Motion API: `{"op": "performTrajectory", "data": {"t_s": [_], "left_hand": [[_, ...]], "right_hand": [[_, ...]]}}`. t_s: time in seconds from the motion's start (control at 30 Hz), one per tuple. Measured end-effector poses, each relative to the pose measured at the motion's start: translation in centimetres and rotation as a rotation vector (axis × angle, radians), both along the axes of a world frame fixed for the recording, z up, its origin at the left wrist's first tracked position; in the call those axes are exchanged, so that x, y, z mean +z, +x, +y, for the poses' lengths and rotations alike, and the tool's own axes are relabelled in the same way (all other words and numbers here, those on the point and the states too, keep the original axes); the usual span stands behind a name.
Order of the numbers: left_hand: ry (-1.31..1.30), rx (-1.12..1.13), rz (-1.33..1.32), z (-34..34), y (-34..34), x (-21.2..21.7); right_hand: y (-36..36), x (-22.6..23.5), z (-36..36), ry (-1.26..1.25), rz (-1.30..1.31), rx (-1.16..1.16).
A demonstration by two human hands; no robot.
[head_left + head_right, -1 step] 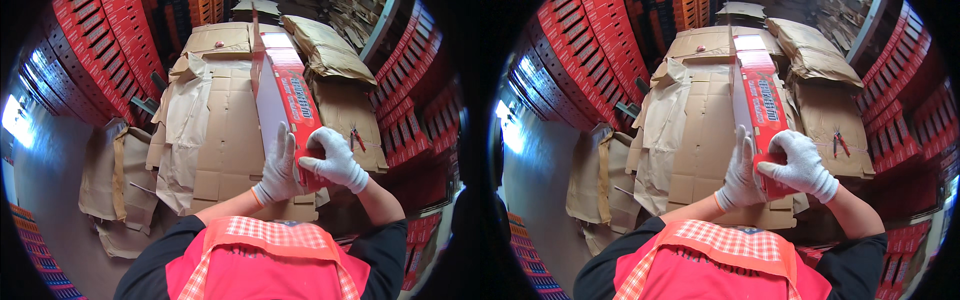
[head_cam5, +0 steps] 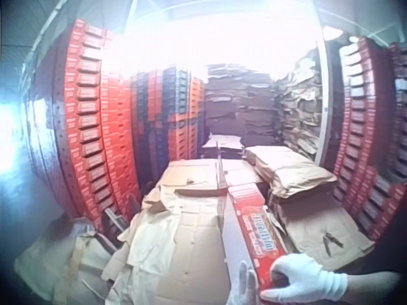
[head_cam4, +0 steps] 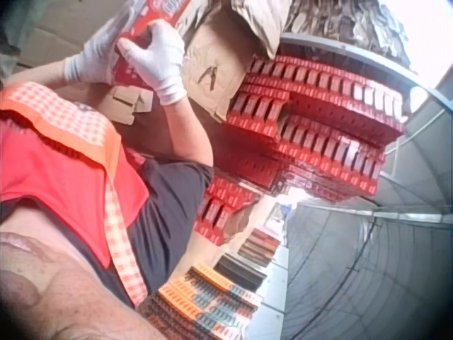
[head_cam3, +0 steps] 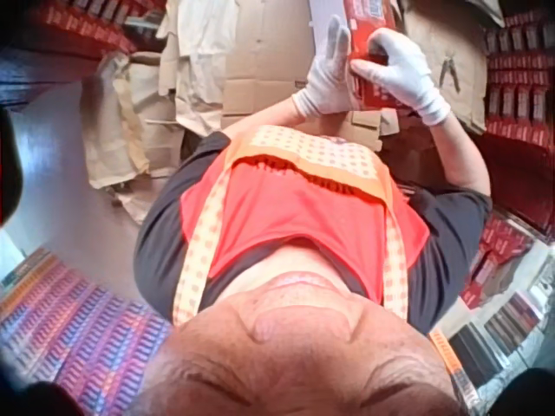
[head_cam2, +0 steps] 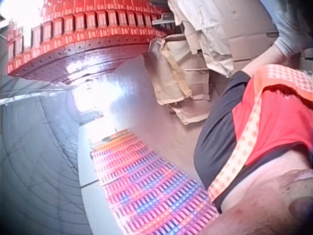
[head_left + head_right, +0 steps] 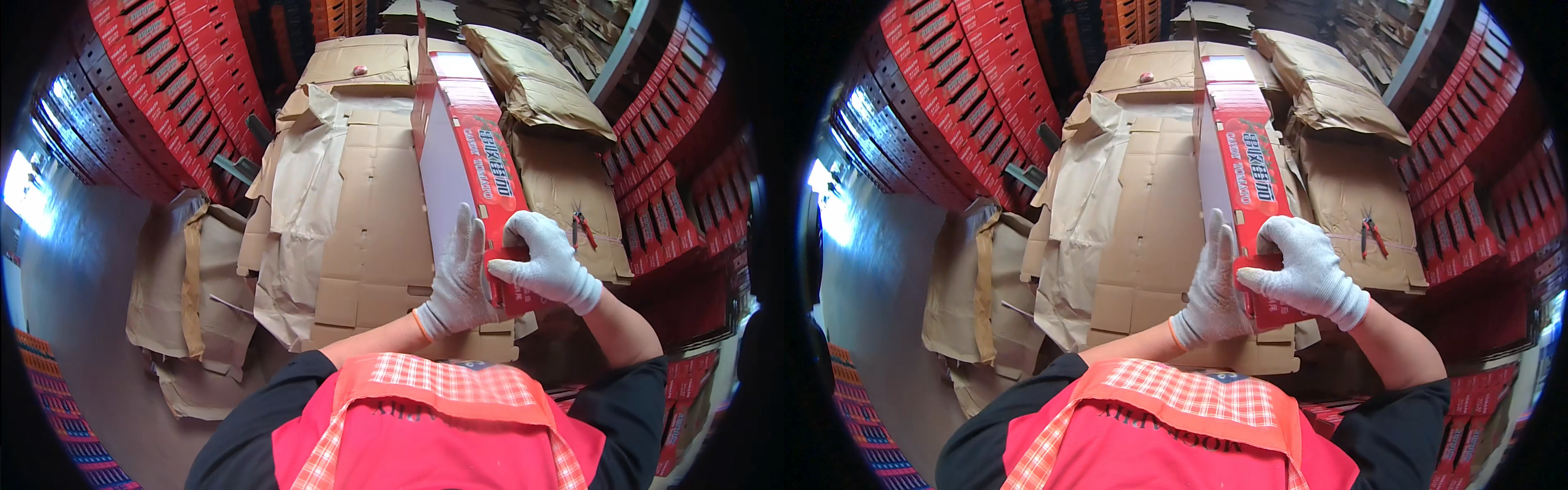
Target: The person assembles flat cardboard boxes into three-dimensional containers. They fold the flaps and tuck the tabs into slots to form the box structure. The person handles multiple boxes one at a time and places the finished boxes into a stack.
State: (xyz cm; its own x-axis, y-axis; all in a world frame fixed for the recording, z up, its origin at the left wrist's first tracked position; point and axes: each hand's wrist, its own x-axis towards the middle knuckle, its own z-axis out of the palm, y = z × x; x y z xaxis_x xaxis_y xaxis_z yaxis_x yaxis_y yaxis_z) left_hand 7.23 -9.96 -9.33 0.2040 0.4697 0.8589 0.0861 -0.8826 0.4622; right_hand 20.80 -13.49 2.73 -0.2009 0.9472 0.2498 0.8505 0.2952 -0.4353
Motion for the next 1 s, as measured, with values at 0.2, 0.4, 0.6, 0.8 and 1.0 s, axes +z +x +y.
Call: {"op": "performTrajectory", "data": {"t_s": [0.2,0.4,0.6,0.8,1.0], "left_hand": [[-0.553,-0.312,0.226,-1.3,0.5,-1.9],[-0.286,-0.308,0.458,-1.4,-2.0,-1.4],[-0.666,-0.326,-0.076,-1.6,-5.1,-2.5],[-0.89,-0.517,0.045,-3.9,-6.5,-1.6],[-0.556,-0.728,0.644,-4.1,-14.1,-0.6]], "right_hand": [[-0.5,-0.7,3.4,-0.138,-0.095,0.034],[-5.4,-4.6,6.8,0.275,-0.114,0.487],[-5.6,1.6,13.0,0.207,0.849,-0.278],[-5.7,-3.8,15.2,-0.177,0.394,0.198],[1.5,-12.3,16.4,0.168,-0.721,0.291]]}}
